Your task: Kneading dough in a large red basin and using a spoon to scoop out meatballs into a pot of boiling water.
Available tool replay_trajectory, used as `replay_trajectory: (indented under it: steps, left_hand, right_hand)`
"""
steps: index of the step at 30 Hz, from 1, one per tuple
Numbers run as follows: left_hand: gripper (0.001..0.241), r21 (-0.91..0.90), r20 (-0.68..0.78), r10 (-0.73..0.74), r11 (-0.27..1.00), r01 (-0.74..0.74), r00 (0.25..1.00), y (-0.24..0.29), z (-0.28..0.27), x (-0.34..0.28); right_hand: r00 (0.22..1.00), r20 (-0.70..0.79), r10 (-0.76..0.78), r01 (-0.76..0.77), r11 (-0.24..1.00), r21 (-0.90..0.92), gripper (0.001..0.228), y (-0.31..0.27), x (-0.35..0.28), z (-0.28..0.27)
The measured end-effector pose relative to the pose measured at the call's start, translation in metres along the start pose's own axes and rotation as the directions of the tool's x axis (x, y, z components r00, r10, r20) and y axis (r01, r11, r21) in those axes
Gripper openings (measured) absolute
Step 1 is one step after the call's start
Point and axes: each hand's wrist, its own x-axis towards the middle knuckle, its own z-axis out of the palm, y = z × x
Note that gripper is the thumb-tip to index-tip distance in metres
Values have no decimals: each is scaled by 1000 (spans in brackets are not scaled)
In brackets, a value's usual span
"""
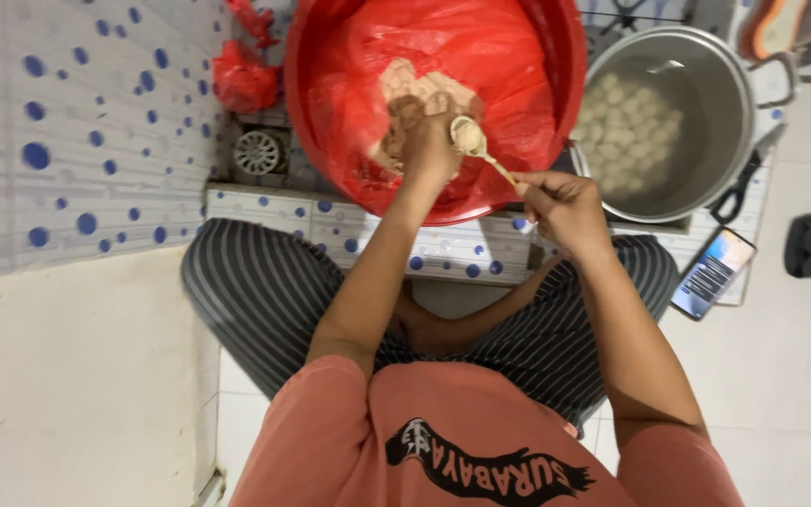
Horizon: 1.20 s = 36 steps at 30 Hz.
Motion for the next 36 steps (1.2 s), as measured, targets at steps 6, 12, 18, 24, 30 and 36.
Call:
replay_trajectory:
  steps: [6,12,18,24,30,36]
  left_hand:
    - [12,-105,-93,233,965,-242,968,14,-15,0]
    - [14,307,-116,203,938,-159,972,-53,27,44]
    - [14,281,63,224,931,-233,973,-87,37,62]
    - [36,540,384,150,765,-353,911,-103,50,81]
    - [32,814,424,101,394,-427,900,-97,52,56]
    - [26,824,473,-99,403,-399,876,-126,76,90]
  right_hand:
    - [937,-197,-288,202,909,-365,15,43,29,-96]
    - [854,-361,-374,-72,603,-795,14,159,109,-220]
    - [884,-324,-338,-56,610,-790,21,212,156,-248]
    - [852,-308,-423,-37,538,-842,21,185,140,-229]
    - [936,-262,-235,-141,432,-891,31,165,125,-209]
    - [957,-202,-209,-145,259,-955,23,166,116,-194]
